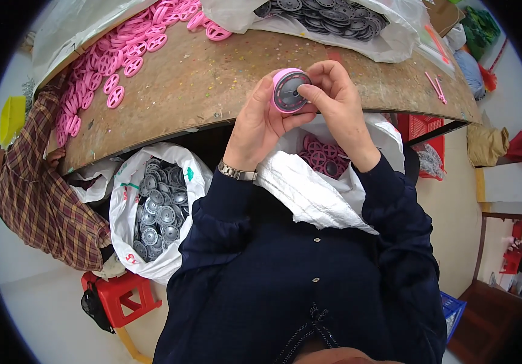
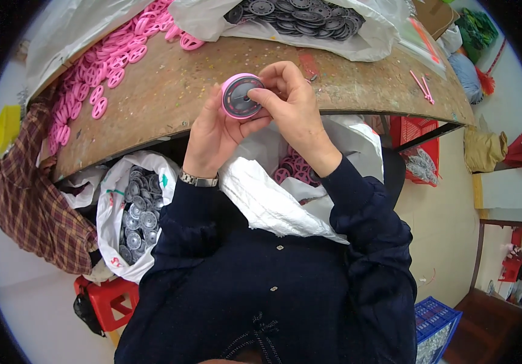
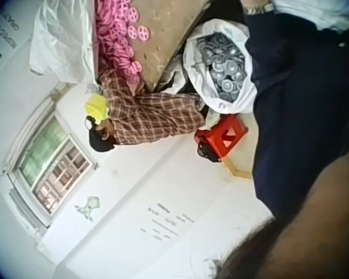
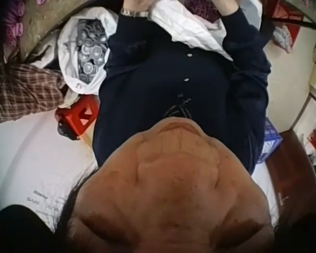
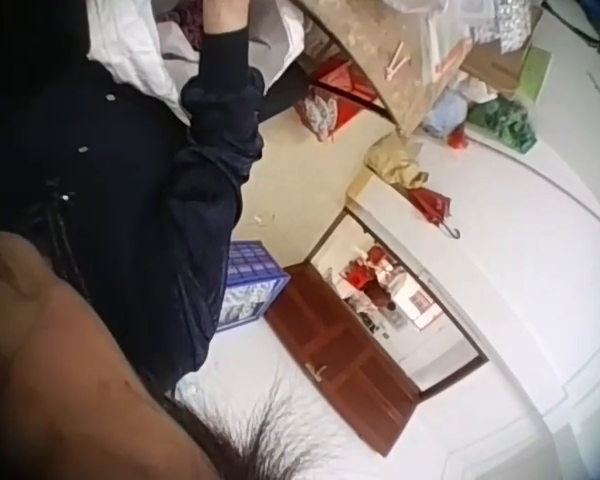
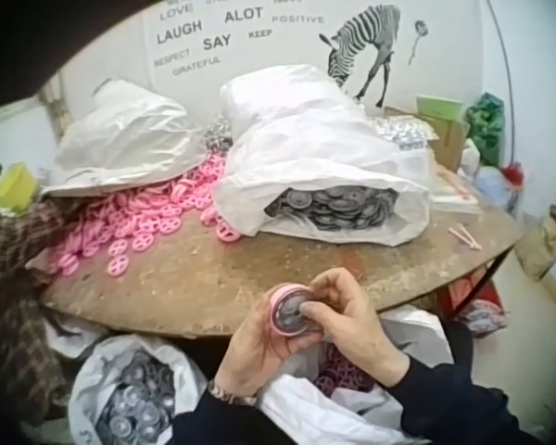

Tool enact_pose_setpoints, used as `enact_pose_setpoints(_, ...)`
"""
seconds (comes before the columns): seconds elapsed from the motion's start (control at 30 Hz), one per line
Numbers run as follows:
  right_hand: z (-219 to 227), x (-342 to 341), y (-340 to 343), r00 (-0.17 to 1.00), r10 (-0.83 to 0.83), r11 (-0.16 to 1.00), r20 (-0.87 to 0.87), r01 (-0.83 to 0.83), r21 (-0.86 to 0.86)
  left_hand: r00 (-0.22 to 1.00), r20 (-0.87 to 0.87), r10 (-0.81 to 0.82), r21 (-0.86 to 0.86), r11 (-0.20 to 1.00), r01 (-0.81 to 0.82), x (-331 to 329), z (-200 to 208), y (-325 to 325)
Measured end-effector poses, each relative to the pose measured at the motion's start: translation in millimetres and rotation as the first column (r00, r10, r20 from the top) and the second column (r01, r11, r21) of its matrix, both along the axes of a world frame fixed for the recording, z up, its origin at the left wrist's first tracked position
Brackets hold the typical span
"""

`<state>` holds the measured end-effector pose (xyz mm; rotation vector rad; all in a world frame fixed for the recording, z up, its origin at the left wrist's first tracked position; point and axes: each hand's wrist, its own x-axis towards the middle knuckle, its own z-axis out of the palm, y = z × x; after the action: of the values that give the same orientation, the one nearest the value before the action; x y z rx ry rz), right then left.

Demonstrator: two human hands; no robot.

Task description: Assemble small plastic toy components by fitting together circular bases and pink geared inserts.

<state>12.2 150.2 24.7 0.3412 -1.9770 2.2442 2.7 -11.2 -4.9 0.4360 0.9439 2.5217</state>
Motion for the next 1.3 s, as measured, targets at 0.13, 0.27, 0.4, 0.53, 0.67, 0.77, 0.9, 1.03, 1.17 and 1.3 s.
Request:
enact_pose_setpoints(0.13,-3.3,-2.8,5.8,0.999,0.042,0.999,0.001,-0.042,0.011,0.999,-0.034,0.029,-0.118,0.992,-0.033,1.9,-1.7,-0.4)
enact_pose_setpoints(0.27,1.0,-2.3,14.2,0.993,0.099,0.991,0.057,-0.103,0.083,0.982,-0.163,0.099,-0.370,0.916,-0.154,5.2,3.3,-4.9)
enact_pose_setpoints(0.4,3.2,0.1,18.1,0.990,0.127,0.979,0.068,-0.136,0.154,0.830,-0.506,0.233,-0.471,0.731,-0.493,9.0,4.4,-2.7)
enact_pose_setpoints(0.53,1.3,5.5,15.4,0.993,0.119,0.967,0.024,-0.121,0.225,0.695,-0.684,0.222,-0.470,0.595,-0.652,9.1,-1.6,-2.1)
enact_pose_setpoints(0.67,-2.1,9.8,13.6,0.998,0.060,0.957,-0.033,-0.048,0.287,0.675,-0.702,0.228,-0.498,0.520,-0.694,14.6,-3.7,3.4)
enact_pose_setpoints(0.77,-8.5,6.0,15.9,0.997,0.072,0.977,0.005,-0.072,0.203,0.735,-0.627,0.259,-0.528,0.552,-0.645,15.9,2.2,7.2)
enact_pose_setpoints(0.9,-7.2,1.4,15.3,0.995,0.057,0.987,0.080,-0.068,0.144,0.877,-0.442,0.187,-0.582,0.684,-0.439,12.8,11.8,0.9)
enact_pose_setpoints(1.03,-3.3,-3.7,18.9,0.987,0.095,0.992,0.126,-0.104,0.071,0.912,-0.396,0.107,-0.606,0.715,-0.348,9.5,13.2,-7.0)
enact_pose_setpoints(1.17,-9.3,0.2,18.8,0.985,0.138,0.978,0.106,-0.152,0.143,0.922,-0.334,0.196,-0.532,0.768,-0.356,13.6,9.2,-3.1)
enact_pose_setpoints(1.3,-16.0,6.3,20.9,0.991,0.118,0.978,0.060,-0.127,0.167,0.874,-0.430,0.224,-0.526,0.725,-0.445,20.3,6.3,2.5)
